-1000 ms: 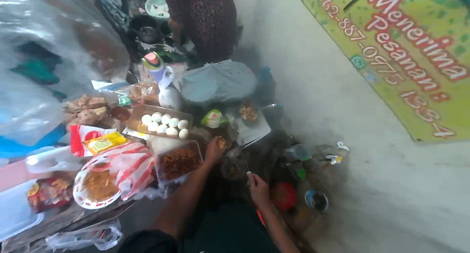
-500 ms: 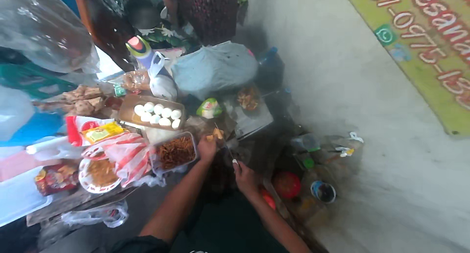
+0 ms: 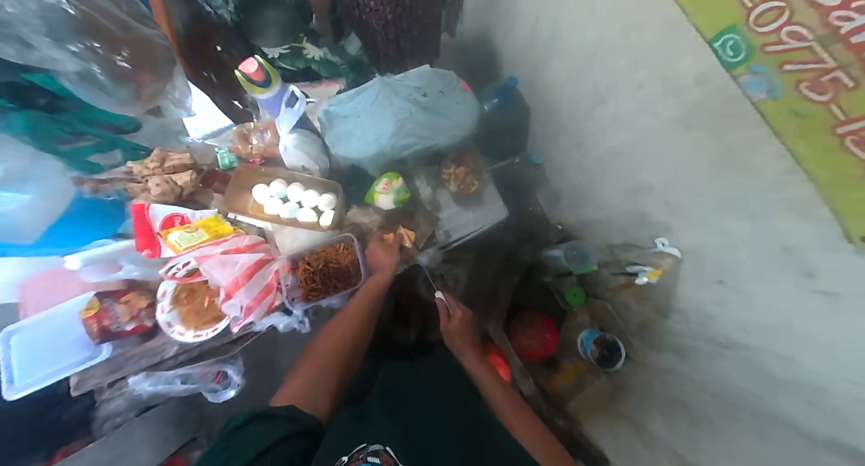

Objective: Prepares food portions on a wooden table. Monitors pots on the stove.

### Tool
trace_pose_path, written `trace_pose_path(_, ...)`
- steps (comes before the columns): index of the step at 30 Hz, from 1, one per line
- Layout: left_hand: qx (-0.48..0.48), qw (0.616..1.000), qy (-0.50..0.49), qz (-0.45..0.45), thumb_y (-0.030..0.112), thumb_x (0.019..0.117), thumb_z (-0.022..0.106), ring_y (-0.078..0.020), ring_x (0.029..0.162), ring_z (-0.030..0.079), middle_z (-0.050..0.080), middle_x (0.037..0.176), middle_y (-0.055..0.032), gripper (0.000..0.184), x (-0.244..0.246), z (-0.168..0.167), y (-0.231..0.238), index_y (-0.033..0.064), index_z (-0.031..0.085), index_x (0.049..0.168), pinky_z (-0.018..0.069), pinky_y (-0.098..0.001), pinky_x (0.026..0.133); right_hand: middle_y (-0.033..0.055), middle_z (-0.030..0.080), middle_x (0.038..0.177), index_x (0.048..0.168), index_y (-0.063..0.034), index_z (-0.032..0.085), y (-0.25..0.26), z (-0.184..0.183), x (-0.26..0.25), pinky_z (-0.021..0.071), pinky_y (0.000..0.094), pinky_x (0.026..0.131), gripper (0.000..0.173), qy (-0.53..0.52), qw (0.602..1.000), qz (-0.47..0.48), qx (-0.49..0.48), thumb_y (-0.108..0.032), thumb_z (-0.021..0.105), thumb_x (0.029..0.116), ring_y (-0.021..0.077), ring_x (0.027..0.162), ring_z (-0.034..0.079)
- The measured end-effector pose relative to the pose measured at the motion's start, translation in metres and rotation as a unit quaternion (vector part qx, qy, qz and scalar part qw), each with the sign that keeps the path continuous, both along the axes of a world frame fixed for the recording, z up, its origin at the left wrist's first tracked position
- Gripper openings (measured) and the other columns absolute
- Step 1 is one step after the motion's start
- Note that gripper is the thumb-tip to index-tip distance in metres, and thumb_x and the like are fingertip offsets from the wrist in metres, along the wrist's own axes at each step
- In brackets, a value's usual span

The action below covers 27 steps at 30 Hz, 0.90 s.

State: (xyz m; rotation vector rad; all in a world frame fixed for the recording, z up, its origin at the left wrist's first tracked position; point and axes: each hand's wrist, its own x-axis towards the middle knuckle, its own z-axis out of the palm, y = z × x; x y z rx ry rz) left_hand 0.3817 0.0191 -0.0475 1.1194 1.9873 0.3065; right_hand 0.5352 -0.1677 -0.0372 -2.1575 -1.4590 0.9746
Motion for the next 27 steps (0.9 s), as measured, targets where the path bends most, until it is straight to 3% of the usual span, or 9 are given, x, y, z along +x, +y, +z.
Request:
trace_pose_path(10, -0.006, 1.000, -0.005, -0.022, 0.041, 0.0962, 0.068, -0.0334, 0.114, 0.067, 0.071, 0.119, -0.0153, 0.040, -0.003, -0.006, 0.002, 0.0154, 0.069, 0.126, 0.0516, -0.0573, 0.099, 0.0128, 0.076, 0.102, 0.128, -0.0087, 0.071, 0.002, 0.003, 0.000, 0.0599, 0.0493, 0.086, 0.042, 0.002, 1.000, 0.008, -0.015, -0.038, 0.048, 0.1083, 0.0275, 0.092, 0.075)
trace_pose_path(16, -0.012, 1.000, -0.004, -0.025, 0.039, 0.0967, 0.067, -0.0328, 0.113, 0.068, 0.072, 0.119, -0.0138, 0.035, -0.001, -0.003, 0.004, 0.0189, 0.070, 0.126, 0.0525, -0.0572, 0.097, 0.0117, 0.074, 0.115, 0.136, -0.0154, 0.067, 0.031, 0.015, -0.010, 0.0575, 0.0510, 0.092, 0.045, -0.026, 0.995, 0.023, -0.089, -0.044, 0.043, 0.1095, 0.0284, 0.104, 0.073)
trace_pose_path(24, -0.010, 1.000, 0.002, -0.021, 0.039, 0.0969, 0.067, -0.0337, 0.113, 0.068, 0.072, 0.118, -0.0143, 0.035, 0.000, -0.004, 0.002, 0.0186, 0.069, 0.125, 0.0527, -0.0578, 0.097, 0.0135, 0.075, 0.111, 0.127, -0.0117, 0.069, 0.073, 0.005, -0.022, 0.0569, 0.0516, 0.091, 0.046, -0.038, 0.995, 0.043, -0.079, -0.045, 0.042, 0.1095, 0.0306, 0.104, 0.072)
trace_pose_path(27, -0.014, 1.000, -0.006, -0.013, 0.040, 0.0965, 0.067, -0.0352, 0.112, 0.068, 0.071, 0.119, -0.0158, 0.037, 0.001, -0.002, 0.003, 0.0184, 0.068, 0.127, 0.0525, -0.0599, 0.096, 0.0133, 0.075, 0.113, 0.132, -0.0123, 0.068, 0.068, 0.003, -0.017, 0.0566, 0.0514, 0.093, 0.046, -0.032, 0.996, 0.048, -0.071, -0.043, 0.043, 0.1095, 0.0304, 0.104, 0.072)
